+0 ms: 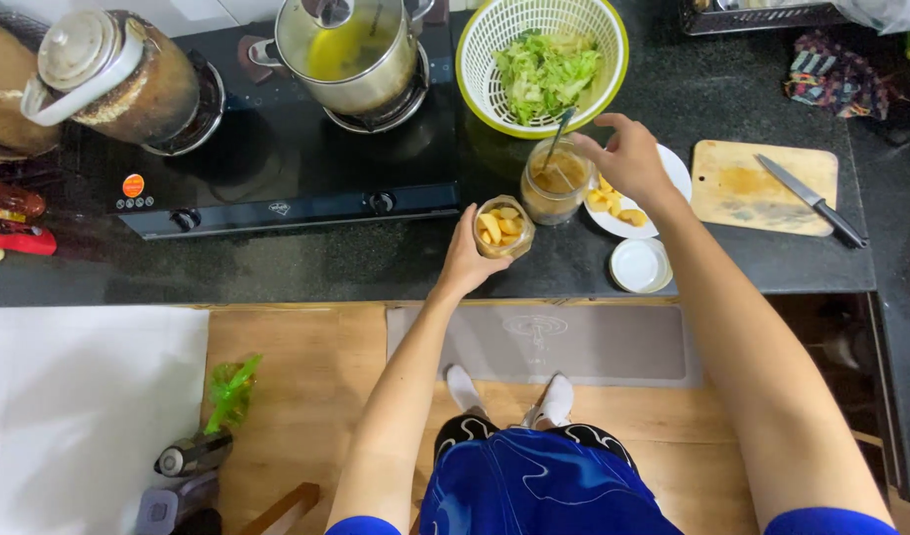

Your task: The person is placing pieces of fruit into glass jars and adding sugar/powder using a spoon.

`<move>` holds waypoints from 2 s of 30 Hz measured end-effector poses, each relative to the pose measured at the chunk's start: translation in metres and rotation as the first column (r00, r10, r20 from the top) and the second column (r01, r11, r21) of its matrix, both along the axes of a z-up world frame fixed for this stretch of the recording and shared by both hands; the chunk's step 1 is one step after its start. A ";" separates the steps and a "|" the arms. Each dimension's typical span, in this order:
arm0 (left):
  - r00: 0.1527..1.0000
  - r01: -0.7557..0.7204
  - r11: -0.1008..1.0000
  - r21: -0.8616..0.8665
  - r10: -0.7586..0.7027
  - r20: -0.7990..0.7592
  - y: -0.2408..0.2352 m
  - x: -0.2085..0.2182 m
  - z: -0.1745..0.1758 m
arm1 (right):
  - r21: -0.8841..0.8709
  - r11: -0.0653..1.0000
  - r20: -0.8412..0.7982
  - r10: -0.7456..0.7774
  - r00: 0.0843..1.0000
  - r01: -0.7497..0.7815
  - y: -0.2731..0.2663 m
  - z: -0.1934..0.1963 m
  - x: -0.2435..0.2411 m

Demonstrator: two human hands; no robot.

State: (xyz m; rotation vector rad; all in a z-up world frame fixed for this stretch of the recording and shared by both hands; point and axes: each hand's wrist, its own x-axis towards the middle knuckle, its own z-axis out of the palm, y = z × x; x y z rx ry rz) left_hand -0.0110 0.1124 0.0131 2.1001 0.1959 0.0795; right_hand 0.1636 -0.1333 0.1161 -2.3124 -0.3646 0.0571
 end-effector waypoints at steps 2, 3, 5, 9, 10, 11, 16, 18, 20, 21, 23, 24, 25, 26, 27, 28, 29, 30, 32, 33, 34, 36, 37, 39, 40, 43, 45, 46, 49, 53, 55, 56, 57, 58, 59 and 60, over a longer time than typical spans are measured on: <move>1.000 0.004 1.000 0.006 -0.004 -0.001 0.001 0.005 0.005 | 0.005 0.999 0.024 0.040 0.999 -0.040 0.017 -0.010 0.010; 1.000 0.006 1.000 0.013 -0.006 -0.003 0.003 0.008 0.007 | 0.011 0.997 0.046 0.082 0.996 -0.082 0.026 -0.015 0.015; 0.999 0.048 0.998 0.041 -0.048 0.004 0.010 0.014 0.013 | 0.026 0.998 -0.032 0.065 0.997 -0.064 0.036 -0.016 0.018; 0.986 0.164 0.982 0.089 -0.165 0.006 0.022 0.027 0.009 | -0.055 0.966 -0.009 0.251 0.968 -0.251 0.044 0.008 0.001; 0.983 0.183 0.979 0.085 -0.184 0.007 0.025 0.030 0.018 | -0.059 0.971 -0.009 0.232 0.973 -0.232 0.042 0.014 -0.007; 0.977 0.209 0.973 0.097 -0.205 -0.049 0.027 0.033 0.027 | -0.172 0.949 0.103 0.285 0.953 -0.265 0.040 0.020 -0.014; 0.958 0.274 0.955 0.113 -0.261 -0.117 0.034 0.042 0.025 | -0.408 0.881 0.205 0.344 0.916 -0.239 0.029 0.019 -0.037; 0.956 0.285 0.955 0.083 -0.276 -0.101 0.035 0.042 0.022 | -0.379 0.863 0.334 0.464 0.820 -0.334 0.022 0.001 -0.040; 0.954 0.286 0.956 0.064 -0.279 -0.106 0.036 0.040 0.025 | -0.359 0.869 0.237 0.438 0.867 -0.340 0.020 -0.009 -0.044; 0.954 0.286 0.957 0.048 -0.280 -0.109 0.036 0.039 0.027 | -0.338 0.876 0.139 0.409 0.902 -0.345 0.019 -0.013 -0.045; 0.958 0.280 0.959 0.051 -0.276 -0.077 0.036 0.038 0.020 | -0.297 0.912 0.049 0.311 0.949 -0.283 0.024 0.003 -0.049; 0.960 0.277 0.959 0.058 -0.275 -0.045 0.035 0.038 0.017 | -0.261 0.942 -0.046 0.206 0.978 -0.210 0.027 0.011 -0.051; 0.963 0.267 0.962 0.057 -0.265 -0.044 0.035 0.038 0.017 | -0.263 0.939 -0.046 0.216 0.975 -0.220 0.025 0.004 -0.049; 0.964 0.260 0.964 0.057 -0.257 -0.063 0.034 0.037 0.018 | -0.224 0.950 0.005 0.226 0.974 -0.219 0.022 -0.004 -0.046; 0.965 0.254 0.966 0.058 -0.249 -0.081 0.033 0.037 0.019 | -0.183 0.958 0.056 0.234 0.971 -0.220 0.019 -0.011 -0.043; 0.968 0.243 0.968 0.059 -0.238 -0.081 0.033 0.037 0.018 | -0.182 0.956 0.057 0.245 0.968 -0.231 0.019 -0.009 -0.043; 0.968 0.238 0.970 0.053 -0.233 -0.094 0.033 0.036 0.017 | -0.131 0.976 -0.003 0.173 0.985 -0.172 0.019 -0.007 -0.043; 0.968 0.234 0.971 0.047 -0.228 -0.105 0.032 0.037 0.017 | -0.083 0.991 -0.065 0.103 0.993 -0.108 0.018 -0.005 -0.042; 0.972 0.220 0.975 0.042 -0.215 -0.098 0.031 0.037 0.015 | -0.011 0.998 -0.087 0.063 0.994 -0.064 0.012 -0.011 -0.043; 0.972 0.218 0.975 0.035 -0.214 -0.093 0.030 0.037 0.014 | 0.058 0.998 -0.116 0.014 0.993 -0.007 0.008 -0.014 -0.044; 0.974 0.210 0.977 0.037 -0.205 -0.092 0.029 0.036 0.014 | 0.061 0.998 -0.115 0.023 0.993 -0.016 0.004 -0.022 -0.043; 0.976 0.200 0.980 0.008 -0.199 -0.089 0.027 0.035 0.015 | 0.176 0.984 -0.051 0.001 0.999 0.008 -0.004 -0.038 -0.042; 0.978 0.191 0.982 0.010 -0.189 -0.087 0.025 0.035 0.013 | 0.178 0.984 -0.049 0.011 0.999 -0.002 -0.004 -0.037 -0.041; 0.980 0.187 0.982 0.003 -0.187 -0.064 0.025 0.033 0.009 | 0.309 0.942 -0.123 -0.095 0.988 0.129 -0.003 -0.037 -0.044; 0.982 0.179 0.984 0.004 -0.178 -0.068 0.023 0.031 0.012 | 0.310 0.943 -0.127 -0.087 0.988 0.122 -0.006 -0.041 -0.042; 0.979 0.172 0.985 0.015 -0.169 -0.112 0.017 0.025 0.017 | 0.413 0.902 -0.073 -0.109 0.991 0.129 -0.013 -0.054 -0.037; 0.982 0.173 0.985 0.015 -0.171 -0.085 0.013 0.022 0.015 | 0.492 0.852 -0.098 -0.148 0.984 0.177 -0.018 -0.064 -0.031; 0.982 0.172 0.985 0.015 -0.170 -0.088 0.010 0.020 0.018 | 0.492 0.852 -0.101 -0.146 0.984 0.177 -0.021 -0.068 -0.030; 0.984 0.144 0.989 0.014 -0.142 -0.105 0.002 0.013 0.020 | 0.598 0.781 -0.139 -0.120 0.983 0.180 -0.029 -0.080 -0.027; 0.986 0.135 0.989 0.055 -0.129 -0.109 -0.001 0.012 0.020 | 0.694 0.670 -0.223 -0.147 0.964 0.263 -0.032 -0.081 -0.026; 0.984 0.135 0.988 0.071 -0.126 -0.124 0.000 0.011 0.016 | 0.717 0.643 -0.227 -0.153 0.962 0.271 -0.032 -0.078 -0.029; 0.986 0.140 0.987 0.077 -0.132 -0.103 0.001 0.011 0.011 | 0.719 0.637 -0.229 -0.161 0.960 0.278 -0.032 -0.075 -0.031; 0.987 0.145 0.986 0.083 -0.138 -0.082 0.002 0.011 0.006 | 0.720 0.632 -0.231 -0.169 0.958 0.285 -0.032 -0.072 -0.033; 0.986 0.153 0.985 0.082 -0.146 -0.079 0.002 0.010 0.012 | 0.720 0.631 -0.229 -0.176 0.957 0.288 -0.032 -0.070 -0.034; 0.983 0.151 0.986 0.069 -0.142 -0.116 0.001 0.010 0.018 | 0.724 0.628 -0.216 -0.186 0.959 0.285 -0.031 -0.068 -0.035; 0.979 0.149 0.987 0.056 -0.139 -0.152 0.001 0.010 0.023 | 0.727 0.625 -0.204 -0.196 0.959 0.282 -0.031 -0.066 -0.037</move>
